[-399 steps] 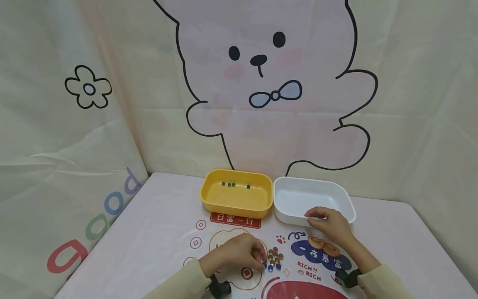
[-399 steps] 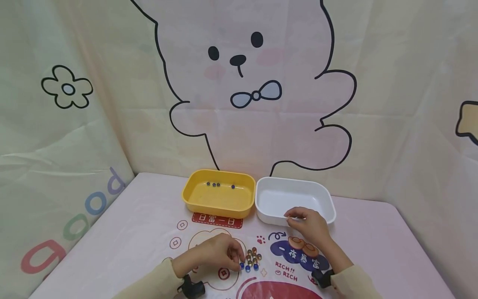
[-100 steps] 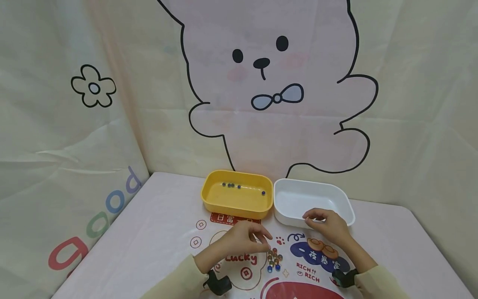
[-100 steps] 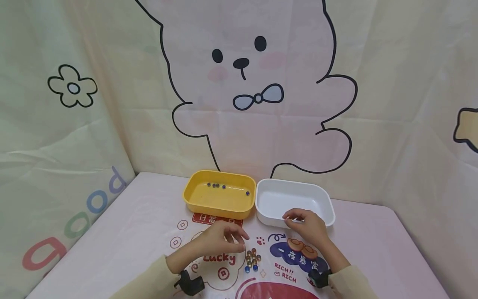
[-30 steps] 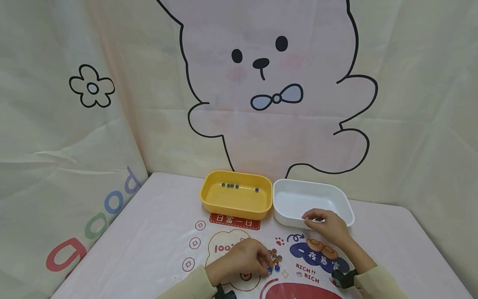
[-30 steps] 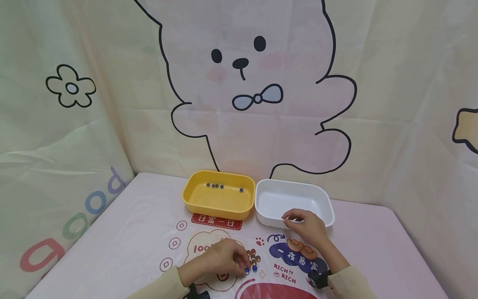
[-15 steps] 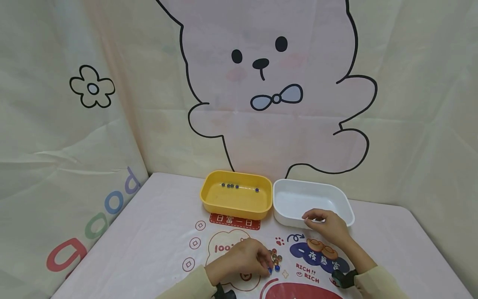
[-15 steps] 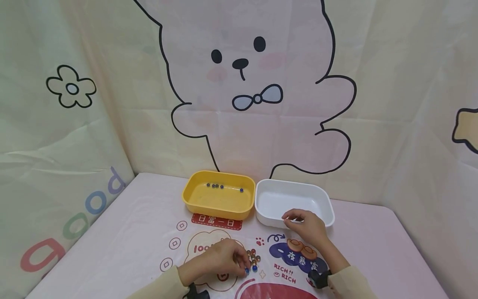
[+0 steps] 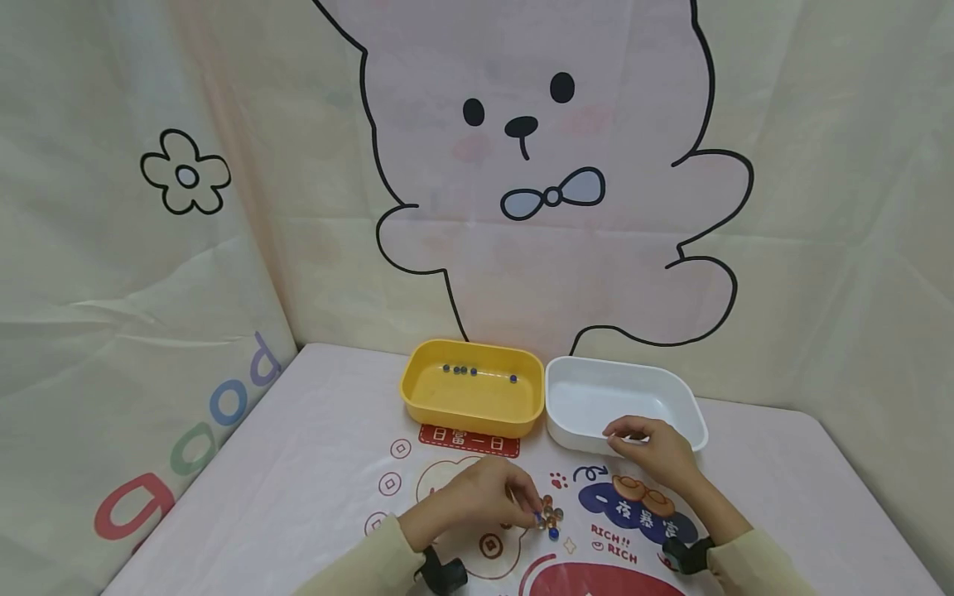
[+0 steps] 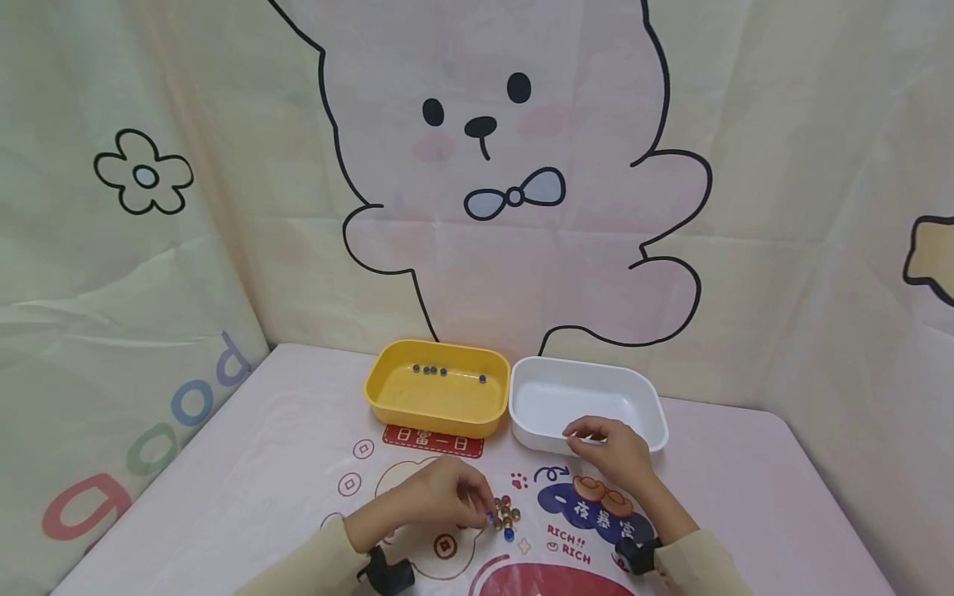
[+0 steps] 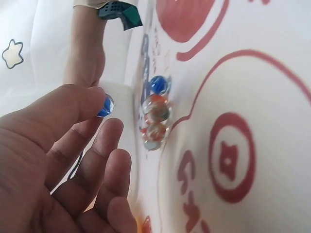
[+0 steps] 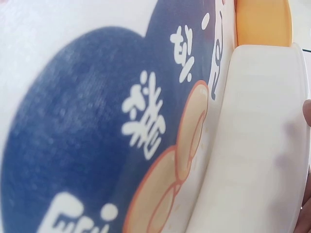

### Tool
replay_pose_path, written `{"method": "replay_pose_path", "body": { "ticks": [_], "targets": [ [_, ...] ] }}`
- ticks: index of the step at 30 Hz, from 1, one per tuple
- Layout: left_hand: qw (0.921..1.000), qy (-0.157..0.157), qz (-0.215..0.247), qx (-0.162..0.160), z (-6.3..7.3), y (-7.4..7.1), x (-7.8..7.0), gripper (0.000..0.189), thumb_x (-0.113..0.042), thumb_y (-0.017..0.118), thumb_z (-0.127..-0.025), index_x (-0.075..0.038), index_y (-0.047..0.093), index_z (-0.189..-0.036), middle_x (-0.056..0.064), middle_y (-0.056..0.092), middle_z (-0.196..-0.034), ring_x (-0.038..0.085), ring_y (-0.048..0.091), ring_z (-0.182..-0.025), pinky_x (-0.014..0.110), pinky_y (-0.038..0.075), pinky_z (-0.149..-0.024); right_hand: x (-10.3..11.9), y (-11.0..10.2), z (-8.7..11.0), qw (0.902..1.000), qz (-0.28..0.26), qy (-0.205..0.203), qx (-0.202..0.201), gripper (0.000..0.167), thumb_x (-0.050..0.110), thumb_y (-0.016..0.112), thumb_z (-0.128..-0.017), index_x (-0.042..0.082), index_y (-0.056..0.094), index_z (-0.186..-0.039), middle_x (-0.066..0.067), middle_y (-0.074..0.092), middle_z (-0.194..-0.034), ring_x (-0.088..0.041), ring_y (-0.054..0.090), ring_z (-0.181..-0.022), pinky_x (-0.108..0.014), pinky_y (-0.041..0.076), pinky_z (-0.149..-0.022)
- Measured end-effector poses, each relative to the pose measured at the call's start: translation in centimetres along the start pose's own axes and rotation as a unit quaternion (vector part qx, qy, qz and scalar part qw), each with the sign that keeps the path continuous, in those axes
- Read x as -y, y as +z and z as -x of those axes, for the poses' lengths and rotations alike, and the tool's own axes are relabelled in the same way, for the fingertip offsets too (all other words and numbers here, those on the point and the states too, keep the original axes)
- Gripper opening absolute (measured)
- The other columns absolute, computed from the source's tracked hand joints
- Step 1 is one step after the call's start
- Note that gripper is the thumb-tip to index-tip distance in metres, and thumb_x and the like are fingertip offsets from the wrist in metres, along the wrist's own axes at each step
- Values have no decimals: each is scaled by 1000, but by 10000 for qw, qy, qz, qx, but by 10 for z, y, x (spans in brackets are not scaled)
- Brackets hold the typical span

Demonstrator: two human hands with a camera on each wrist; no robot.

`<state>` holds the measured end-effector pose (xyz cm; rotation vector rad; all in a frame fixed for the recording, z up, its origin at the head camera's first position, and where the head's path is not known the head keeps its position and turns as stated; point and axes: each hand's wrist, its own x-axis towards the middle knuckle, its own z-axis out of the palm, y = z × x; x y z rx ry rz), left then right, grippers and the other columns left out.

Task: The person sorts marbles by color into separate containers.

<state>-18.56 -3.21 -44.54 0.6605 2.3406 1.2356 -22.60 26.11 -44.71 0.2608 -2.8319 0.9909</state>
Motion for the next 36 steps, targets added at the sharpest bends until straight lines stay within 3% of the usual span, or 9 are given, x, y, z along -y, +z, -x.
{"method": "replay_pose_path", "body": {
  "ticks": [6, 14, 22, 28, 36],
  "targets": [
    [9997, 100, -157, -143, -2, -14, -4, 10, -18, 79, -77, -25, 73, -81, -13, 66, -72, 7, 59, -65, 21, 47, -60, -1, 0, 0, 10000, -4, -10, 2, 10, 30, 72, -85, 25, 73, -93, 2, 73, -97, -17, 59, -88, -33, 48, -74],
    [9984, 436, 64, -349, -4, -32, -9, 7, -20, 78, -80, -22, 72, -85, -12, 67, -76, 7, 59, -71, 21, 50, -63, -2, 0, -2, 9999, 19, 57, 99, 11, 31, 72, -85, 24, 73, -94, 2, 73, -97, -16, 60, -87, -37, 49, -76],
    [9943, 636, 258, -819, -6, -53, -13, 8, -20, 77, -81, -21, 73, -88, -8, 69, -81, 9, 61, -74, 20, 53, -70, 0, -1, -2, 9999, 54, 83, 128, 11, 31, 72, -85, 24, 73, -93, 2, 73, -97, -16, 60, -87, -34, 47, -76],
    [9903, 611, 204, -1229, -10, -67, -15, 8, -24, 77, -81, -24, 73, -88, -9, 69, -84, 11, 60, -79, 23, 51, -71, 1, -1, -2, 9998, 68, 107, 128, 11, 30, 72, -85, 24, 73, -93, 2, 73, -96, -16, 59, -87, -34, 46, -75],
    [9876, 616, 217, -1426, -21, -81, -15, 10, -30, 75, -84, -26, 73, -93, -9, 69, -87, 14, 59, -84, 27, 49, -76, 0, 0, -2, 9998, 119, 119, 108, 9, 29, 71, -85, 24, 73, -93, 2, 73, -96, -17, 60, -89, -36, 47, -76]
  ]
}}
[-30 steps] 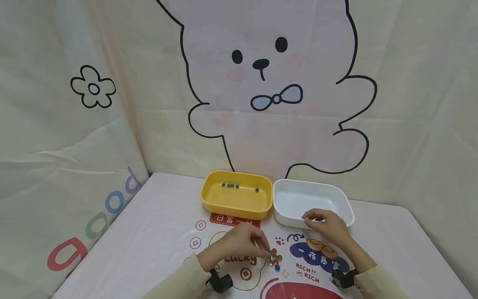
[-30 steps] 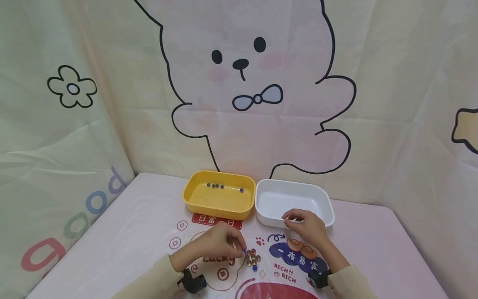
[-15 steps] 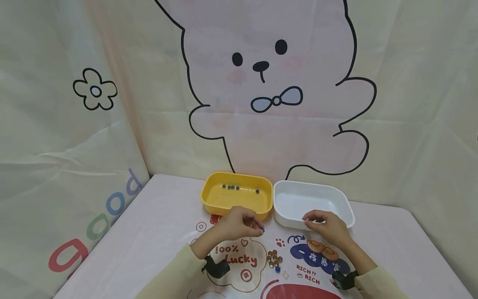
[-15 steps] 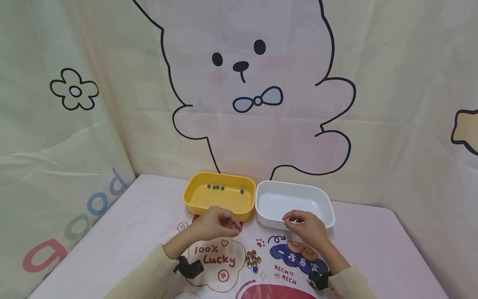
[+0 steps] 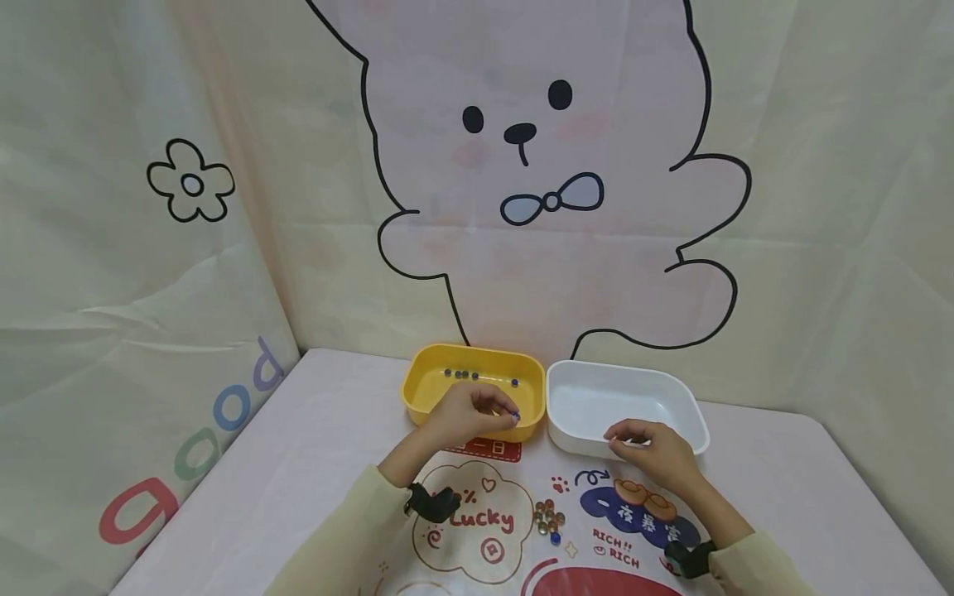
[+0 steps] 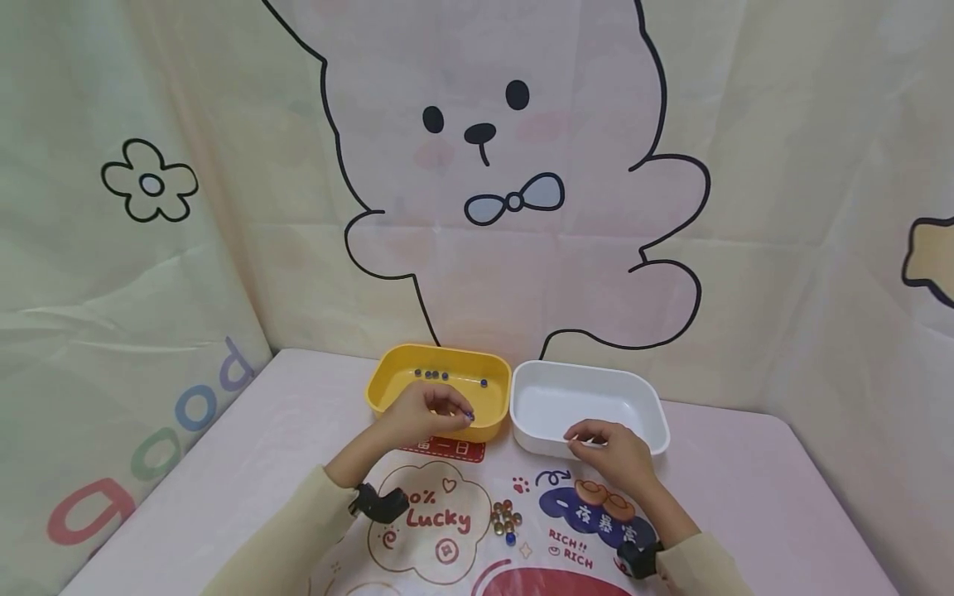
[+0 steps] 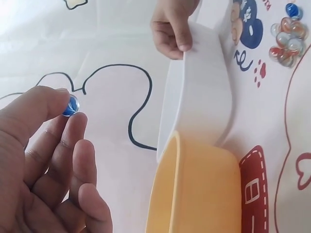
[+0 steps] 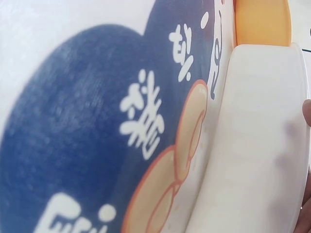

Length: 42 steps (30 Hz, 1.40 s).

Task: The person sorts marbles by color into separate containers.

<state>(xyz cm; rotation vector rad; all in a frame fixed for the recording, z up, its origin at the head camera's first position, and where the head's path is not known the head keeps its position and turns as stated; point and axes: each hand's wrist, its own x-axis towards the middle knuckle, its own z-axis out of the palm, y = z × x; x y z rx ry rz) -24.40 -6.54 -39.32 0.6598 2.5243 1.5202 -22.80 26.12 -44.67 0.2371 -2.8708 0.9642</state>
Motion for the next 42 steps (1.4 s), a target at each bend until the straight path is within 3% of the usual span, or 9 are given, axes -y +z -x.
{"method": "replay_pose_path", "body": {
  "ticks": [5, 10, 15, 20, 31, 42],
  "targets": [
    [9997, 41, 24, -221, -12, -4, 5, 12, -31, 74, -84, -24, 74, -93, -7, 69, -86, 14, 58, -81, 25, 50, -72, -2, 1, -1, 10000, -5, 8, 2, 9, 29, 71, -85, 25, 73, -93, 2, 73, -96, -18, 60, -89, -35, 46, -75],
    [9991, 49, 399, -142, -22, -8, 9, 17, -32, 74, -84, -20, 74, -96, -2, 69, -91, 14, 60, -83, 26, 51, -73, -3, 1, 0, 10000, -7, 14, -10, 9, 30, 71, -85, 25, 73, -93, 2, 73, -98, -17, 60, -89, -36, 48, -76],
    [9987, -160, 476, -125, -31, -11, 15, 19, -36, 72, -85, -22, 73, -98, -3, 69, -95, 16, 59, -86, 28, 48, -75, -3, 1, 0, 10000, -8, -5, -33, 10, 31, 71, -85, 25, 73, -93, 2, 73, -98, -17, 60, -90, -40, 49, -78],
    [9980, -337, 434, -327, -43, -15, 25, 19, -34, 71, -86, -21, 73, -100, -3, 69, -95, 17, 59, -85, 29, 48, -73, -3, 0, 0, 10000, -2, 7, -45, 10, 31, 72, -85, 26, 73, -93, 3, 73, -98, -17, 60, -90, -41, 50, -79],
    [9914, -1121, 321, -596, -67, -24, 53, 18, -35, 72, -85, -25, 73, -100, -4, 70, -96, 18, 60, -90, 30, 50, -77, -7, 2, -1, 10000, 59, -37, -17, 9, 30, 72, -84, 26, 73, -92, 3, 73, -97, -15, 60, -87, -34, 46, -75],
    [9863, -1448, 430, -656, -76, -25, 75, 18, -28, 73, -85, -18, 73, -101, 0, 70, -99, 18, 60, -87, 29, 50, -76, -3, 1, -2, 10000, -79, -34, -32, 11, 32, 72, -85, 26, 73, -93, 2, 73, -99, -16, 60, -88, -40, 50, -78]
  ]
}}
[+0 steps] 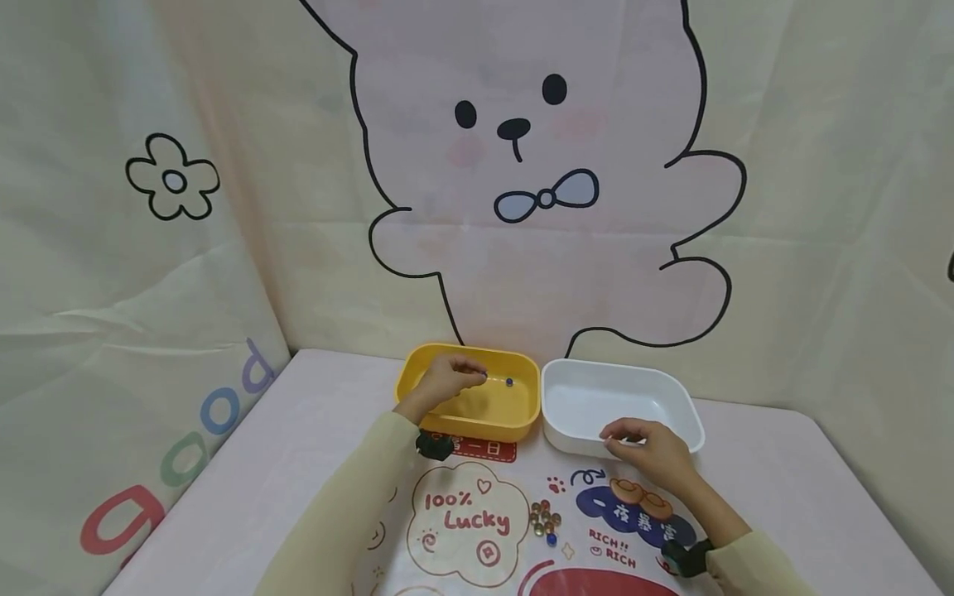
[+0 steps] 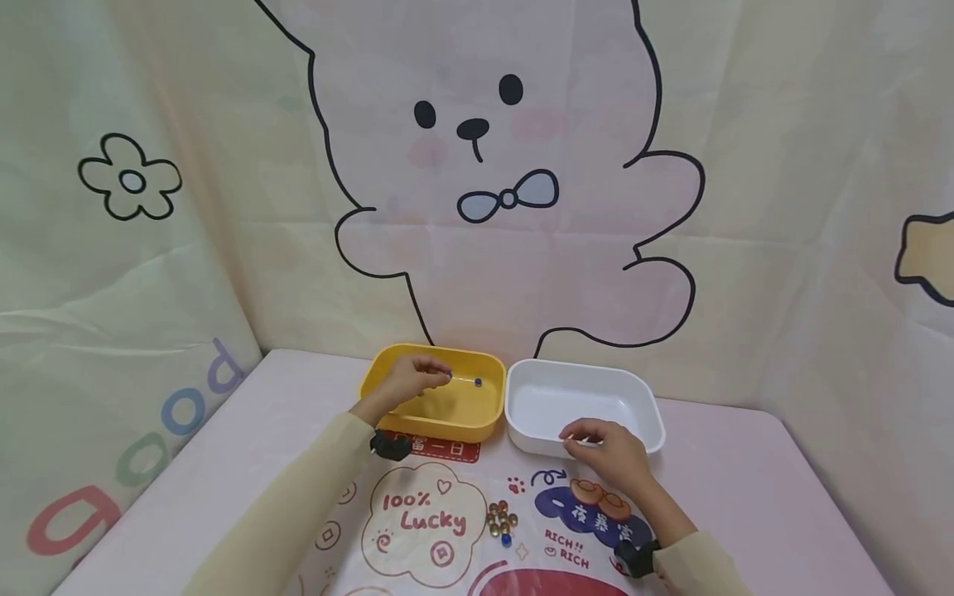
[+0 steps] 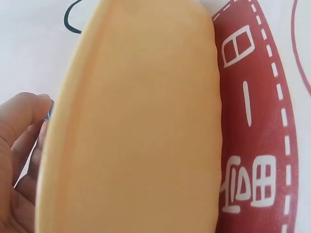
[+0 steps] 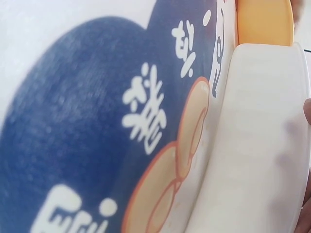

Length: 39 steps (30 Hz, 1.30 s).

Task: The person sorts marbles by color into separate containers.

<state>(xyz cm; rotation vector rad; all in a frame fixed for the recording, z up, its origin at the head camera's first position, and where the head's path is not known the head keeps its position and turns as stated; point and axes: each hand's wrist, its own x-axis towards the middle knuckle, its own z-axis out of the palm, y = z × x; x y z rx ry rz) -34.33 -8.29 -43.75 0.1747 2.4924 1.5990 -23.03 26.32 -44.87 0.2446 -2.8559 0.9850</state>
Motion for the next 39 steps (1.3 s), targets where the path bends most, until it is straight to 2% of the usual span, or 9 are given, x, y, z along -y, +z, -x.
{"method": "replay_pose_path", "body": {
  "ticks": [6, 19, 31, 39],
  "targets": [
    [9999, -112, 4, -24, -7, 2, 8, 17, -26, 73, -85, -17, 73, -99, 1, 70, -97, 18, 59, -85, 30, 51, -76, 1, 0, 0, 10000, 16, 43, 8, 12, 33, 72, -84, 26, 73, -94, 2, 73, -100, -15, 59, -88, -39, 50, -78],
    [9991, -397, -94, 127, -15, 4, 17, 16, -19, 74, -84, -14, 74, -99, 3, 68, -95, 18, 60, -77, 26, 51, -65, 1, 1, 0, 10000, -36, -57, -52, 9, 29, 72, -85, 26, 73, -93, 1, 73, -98, -16, 60, -88, -39, 51, -77],
    [9960, -727, -508, -56, -15, 6, 20, 10, -14, 76, -82, -11, 76, -91, 5, 64, -96, 18, 57, -74, 24, 48, -63, -1, 1, 1, 10000, -46, -59, -34, 10, 31, 73, -85, 26, 73, -93, 2, 73, -99, -15, 60, -87, -39, 52, -77],
    [9938, -936, -601, -24, -21, 8, 23, 7, -14, 76, -81, -12, 76, -87, 5, 64, -91, 19, 56, -75, 24, 47, -62, 0, 1, 1, 10000, -39, -52, -52, 11, 32, 73, -85, 26, 73, -94, 3, 73, -99, -15, 60, -88, -42, 53, -79]
  ]
}}
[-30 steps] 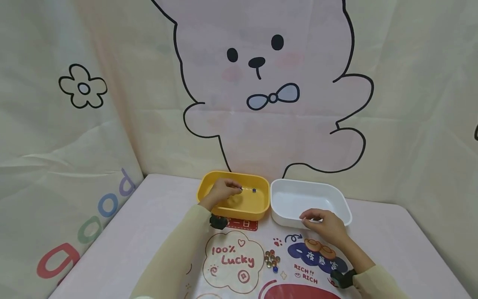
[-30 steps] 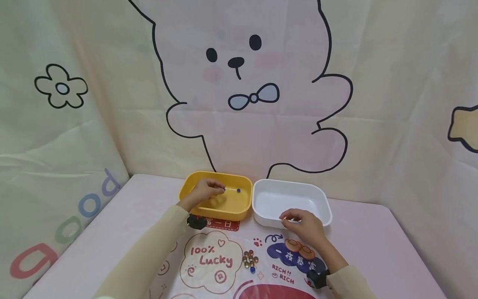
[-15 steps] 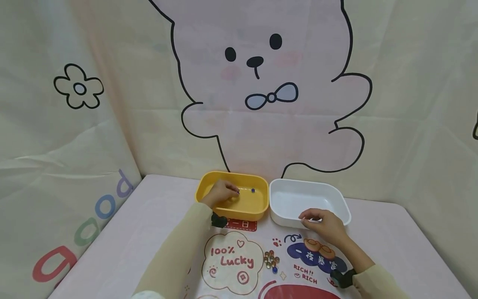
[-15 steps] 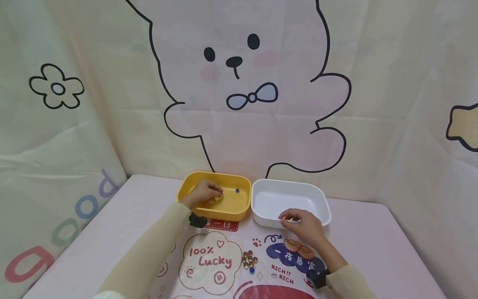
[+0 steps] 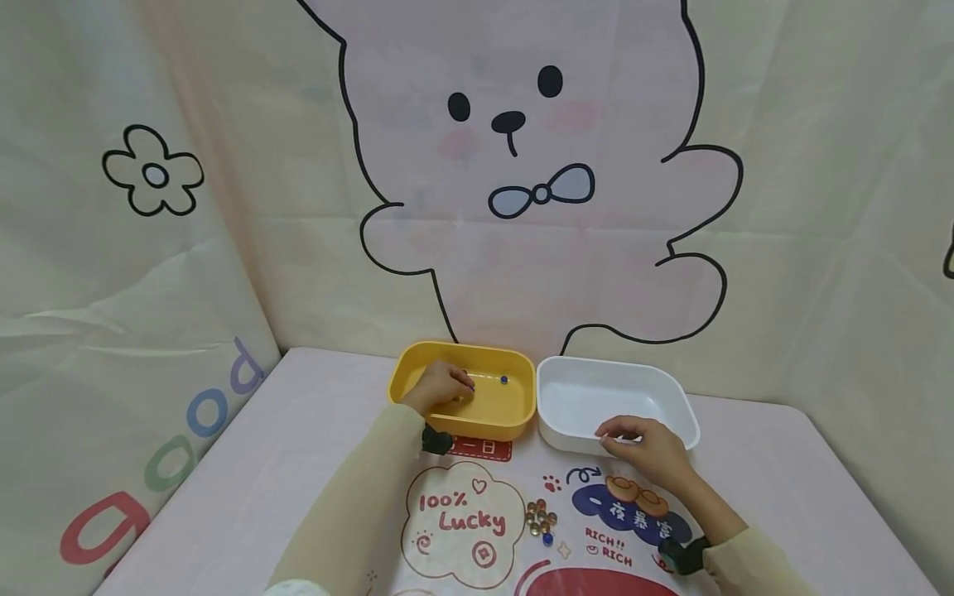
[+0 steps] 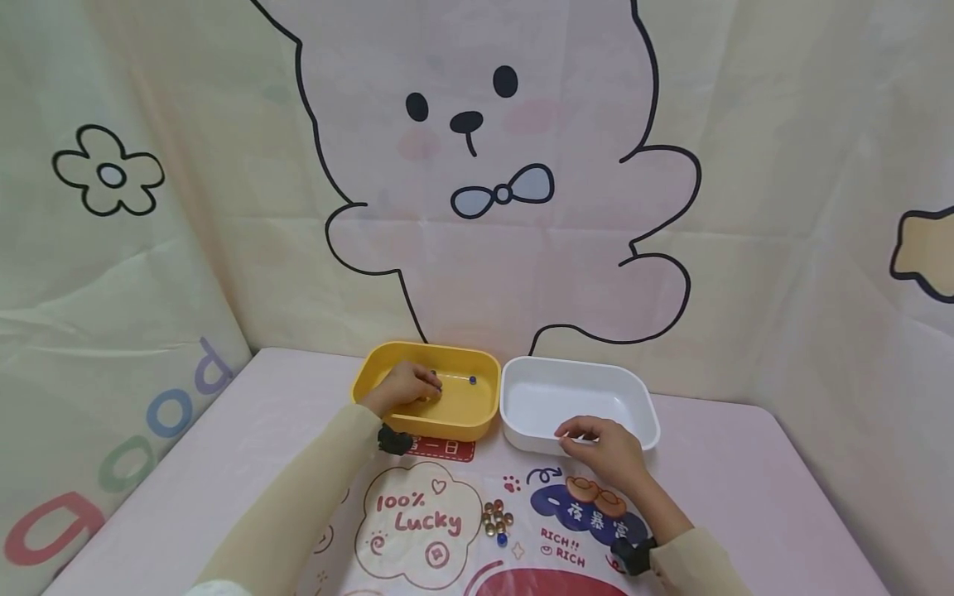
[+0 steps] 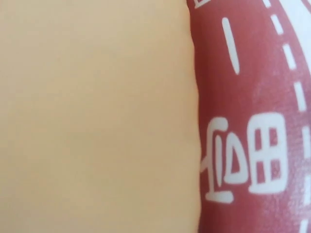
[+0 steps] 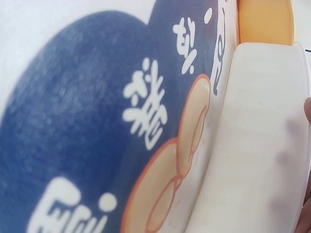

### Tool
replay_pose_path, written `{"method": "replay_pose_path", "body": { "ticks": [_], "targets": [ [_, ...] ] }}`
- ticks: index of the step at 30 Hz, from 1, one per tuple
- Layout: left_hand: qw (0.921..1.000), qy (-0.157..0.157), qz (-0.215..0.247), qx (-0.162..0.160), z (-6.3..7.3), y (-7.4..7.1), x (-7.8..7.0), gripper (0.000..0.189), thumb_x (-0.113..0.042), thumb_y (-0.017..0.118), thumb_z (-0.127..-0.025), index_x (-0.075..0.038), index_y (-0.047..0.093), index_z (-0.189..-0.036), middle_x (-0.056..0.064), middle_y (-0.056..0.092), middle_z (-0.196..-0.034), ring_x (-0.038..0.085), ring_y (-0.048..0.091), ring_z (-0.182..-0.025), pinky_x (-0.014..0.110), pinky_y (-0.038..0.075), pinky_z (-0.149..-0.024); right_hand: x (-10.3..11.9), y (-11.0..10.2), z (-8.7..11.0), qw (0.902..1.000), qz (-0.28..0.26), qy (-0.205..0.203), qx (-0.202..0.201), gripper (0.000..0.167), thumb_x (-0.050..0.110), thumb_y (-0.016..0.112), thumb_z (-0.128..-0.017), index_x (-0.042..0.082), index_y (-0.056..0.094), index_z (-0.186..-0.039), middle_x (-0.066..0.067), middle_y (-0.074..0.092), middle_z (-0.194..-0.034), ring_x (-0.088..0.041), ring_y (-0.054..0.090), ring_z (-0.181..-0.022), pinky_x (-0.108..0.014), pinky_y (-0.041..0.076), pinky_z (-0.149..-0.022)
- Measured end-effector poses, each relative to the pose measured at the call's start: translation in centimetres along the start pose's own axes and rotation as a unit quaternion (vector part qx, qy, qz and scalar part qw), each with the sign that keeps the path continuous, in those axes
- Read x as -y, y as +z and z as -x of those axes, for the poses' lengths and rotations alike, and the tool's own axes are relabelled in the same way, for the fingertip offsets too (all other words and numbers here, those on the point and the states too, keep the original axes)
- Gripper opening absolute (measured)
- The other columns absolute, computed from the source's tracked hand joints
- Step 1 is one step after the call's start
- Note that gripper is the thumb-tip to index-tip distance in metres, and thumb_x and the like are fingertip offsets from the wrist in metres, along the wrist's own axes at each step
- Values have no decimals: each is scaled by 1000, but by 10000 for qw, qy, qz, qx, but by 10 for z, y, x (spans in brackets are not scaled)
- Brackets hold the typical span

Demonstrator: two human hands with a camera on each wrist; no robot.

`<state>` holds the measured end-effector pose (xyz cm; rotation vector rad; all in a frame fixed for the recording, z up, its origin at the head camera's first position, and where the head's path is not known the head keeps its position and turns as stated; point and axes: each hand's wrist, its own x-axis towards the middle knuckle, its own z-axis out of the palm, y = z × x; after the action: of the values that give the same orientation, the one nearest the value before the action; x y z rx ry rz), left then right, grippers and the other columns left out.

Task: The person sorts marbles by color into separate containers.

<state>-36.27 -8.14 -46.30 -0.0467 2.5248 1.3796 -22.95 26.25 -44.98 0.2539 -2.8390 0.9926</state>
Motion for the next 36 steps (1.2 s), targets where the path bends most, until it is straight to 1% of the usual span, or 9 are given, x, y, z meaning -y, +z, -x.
{"method": "replay_pose_path", "body": {
  "ticks": [4, 12, 20, 24, 26, 31, 36],
  "targets": [
    [10000, -82, 16, 31, -1, 0, 1, 7, -13, 77, -80, -12, 76, -87, 5, 64, -92, 19, 56, -76, 24, 48, -61, 1, 1, 0, 10000, -15, 18, 18, 11, 32, 72, -85, 26, 73, -94, 3, 73, -99, -16, 60, -88, -41, 52, -79],
    [9998, -129, 95, 78, 2, -2, 0, 8, -11, 77, -79, -12, 75, -87, 6, 64, -92, 19, 56, -76, 24, 47, -61, 1, 1, 0, 10000, -32, 31, 35, 11, 34, 72, -85, 27, 73, -94, 4, 72, -98, -16, 59, -88, -42, 52, -79],
    [9999, -56, 22, 134, 2, -3, 1, 9, -11, 77, -80, -11, 76, -89, 5, 65, -92, 18, 55, -75, 23, 46, -61, 3, 1, 0, 10000, -25, -11, 42, 10, 33, 72, -85, 27, 73, -93, 4, 72, -98, -15, 59, -88, -41, 51, -79],
    [9998, 72, 40, 169, 4, -5, 0, 12, -13, 77, -80, -11, 75, -92, 5, 65, -91, 17, 55, -73, 23, 47, -61, 2, 1, -1, 10000, -25, -14, 33, 10, 32, 72, -85, 27, 73, -93, 5, 72, -97, -15, 59, -88, -40, 51, -79],
    [9996, 188, 39, 183, 6, -6, -1, 14, -14, 76, -81, -10, 75, -95, 5, 66, -92, 18, 56, -73, 23, 48, -62, 2, 1, -1, 10000, -13, -18, 22, 10, 32, 72, -85, 27, 73, -93, 5, 72, -97, -15, 59, -87, -39, 51, -79],
    [9987, 447, -80, 241, 14, -8, -7, 20, -17, 75, -82, -11, 74, -102, 5, 67, -96, 19, 59, -76, 25, 51, -67, 1, 1, -1, 10000, 42, 13, 25, 11, 33, 72, -85, 27, 73, -93, 4, 73, -98, -15, 59, -88, -38, 50, -78],
    [9975, 635, -125, 279, 21, -11, -12, 23, -18, 73, -85, -12, 73, -107, 5, 66, -101, 20, 60, -82, 28, 53, -74, 0, 0, -2, 9999, 77, 101, 77, 11, 33, 72, -85, 27, 73, -94, 3, 73, -99, -15, 60, -88, -40, 50, -79]
  ]
}}
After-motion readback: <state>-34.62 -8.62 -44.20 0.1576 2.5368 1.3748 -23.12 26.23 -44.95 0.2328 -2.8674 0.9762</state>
